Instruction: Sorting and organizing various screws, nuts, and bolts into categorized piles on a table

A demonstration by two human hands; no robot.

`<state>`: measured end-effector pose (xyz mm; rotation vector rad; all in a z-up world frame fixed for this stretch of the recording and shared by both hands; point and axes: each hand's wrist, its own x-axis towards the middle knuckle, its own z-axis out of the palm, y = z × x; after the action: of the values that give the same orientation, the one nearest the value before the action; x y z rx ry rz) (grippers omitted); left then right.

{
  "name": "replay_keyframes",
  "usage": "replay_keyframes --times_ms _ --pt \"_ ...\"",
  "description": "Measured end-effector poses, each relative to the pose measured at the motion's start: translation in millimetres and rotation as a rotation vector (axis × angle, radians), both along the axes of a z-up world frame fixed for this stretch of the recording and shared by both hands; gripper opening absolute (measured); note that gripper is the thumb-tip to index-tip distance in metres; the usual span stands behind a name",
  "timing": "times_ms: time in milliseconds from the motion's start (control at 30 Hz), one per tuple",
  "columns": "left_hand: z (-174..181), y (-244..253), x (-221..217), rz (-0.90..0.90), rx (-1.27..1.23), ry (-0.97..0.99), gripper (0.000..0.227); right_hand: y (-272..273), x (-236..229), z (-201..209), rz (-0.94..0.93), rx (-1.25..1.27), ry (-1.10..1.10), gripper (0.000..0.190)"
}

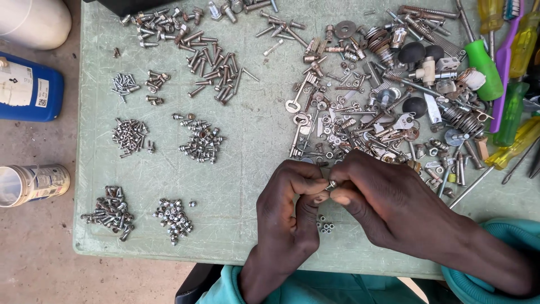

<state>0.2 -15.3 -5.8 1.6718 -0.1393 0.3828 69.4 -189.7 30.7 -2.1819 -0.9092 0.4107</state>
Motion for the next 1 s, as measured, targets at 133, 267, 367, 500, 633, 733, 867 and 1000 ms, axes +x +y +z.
replay_keyframes --times_ms 133,267,367,500,633,733,867,1000 --pt "2 6 -1 -0.116 -0.170 0.088 0.001 -1 4 0 0.161 0.082 -0.184 0.020" --pt "3 5 -4 -0.148 -0.194 0.112 0.001 1 3 -2 0.179 0.108 -0.229 0.022" --pt "2 -3 -5 -0.107 -0.219 0.091 0.006 2 -1 -8 0.156 0.134 -0.262 0.028" --pt "3 -8 -4 -0.028 -0.160 0.087 0.009 3 -4 -8 0.079 0.120 -0.149 0.034" --pt "5 -9 -4 -0.009 -0.118 0.094 0.013 4 -6 -8 0.039 0.153 -0.033 0.036" --pt "15 -6 -2 -0.025 -0.082 0.034 0.015 -1 -11 -9 -0.034 0.141 0.093 0.035" --pt "8 -6 -3 0.007 -0.043 -0.036 0.020 -6 -19 -17 -0.167 0.146 0.330 0.042" --pt "3 -4 -3 0.014 -0.090 0.014 0.021 -5 -7 -9 -0.156 0.112 0.366 0.044"
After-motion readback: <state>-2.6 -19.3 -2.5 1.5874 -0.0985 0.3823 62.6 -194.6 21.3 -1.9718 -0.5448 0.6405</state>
